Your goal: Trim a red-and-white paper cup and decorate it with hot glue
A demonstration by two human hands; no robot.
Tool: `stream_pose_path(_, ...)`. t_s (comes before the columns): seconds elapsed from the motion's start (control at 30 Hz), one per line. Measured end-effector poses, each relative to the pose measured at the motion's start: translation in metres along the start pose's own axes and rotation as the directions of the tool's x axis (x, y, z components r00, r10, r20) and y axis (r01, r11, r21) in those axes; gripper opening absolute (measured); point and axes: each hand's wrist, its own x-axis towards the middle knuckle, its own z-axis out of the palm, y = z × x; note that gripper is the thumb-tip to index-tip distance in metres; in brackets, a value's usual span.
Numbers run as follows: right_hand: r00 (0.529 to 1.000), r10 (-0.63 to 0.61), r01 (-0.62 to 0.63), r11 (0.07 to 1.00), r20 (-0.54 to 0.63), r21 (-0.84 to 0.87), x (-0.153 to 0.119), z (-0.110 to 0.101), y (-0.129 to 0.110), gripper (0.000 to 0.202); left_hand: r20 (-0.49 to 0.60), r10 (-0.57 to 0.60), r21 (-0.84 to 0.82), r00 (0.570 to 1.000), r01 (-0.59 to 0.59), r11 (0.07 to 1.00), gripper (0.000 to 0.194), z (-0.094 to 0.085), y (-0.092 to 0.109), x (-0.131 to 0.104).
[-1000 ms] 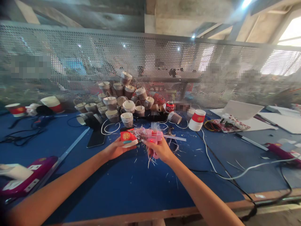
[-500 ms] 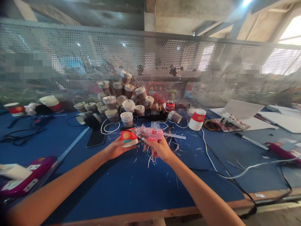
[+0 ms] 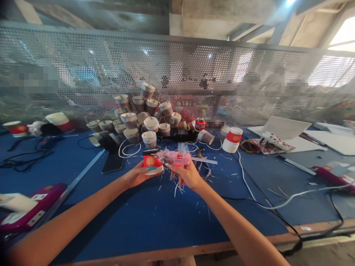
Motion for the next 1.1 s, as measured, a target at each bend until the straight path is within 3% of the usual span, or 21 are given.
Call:
stream_pose_path(0.47,0.999,0.009,-0.009,1.0,-0.04,0.01,0.0007,-0.0012,0.0005,0.031,-0.029,-0.004,-0.032,1.0,0.003,0.999,0.046,0.0054,0.004,-0.0021)
stream_pose_path(0.93,0.999,0.006,-0.004,1.0,-0.049,0.025,0.0037,-0.0058,0.0022,0.03,0.029,0.019,-0.077,0.999,-0.017,0.997,0.04,-0.0024,0.0013,-0.0023)
stream_pose_path(1.1,0.998,0.023,-0.022,1.0,-0.061,0.01,0.006,-0.007,0.0054,0.038,0.058,0.022,-0.069,0.998,-0.018,0.997,0.042,-0.0038,0.003,-0.0031)
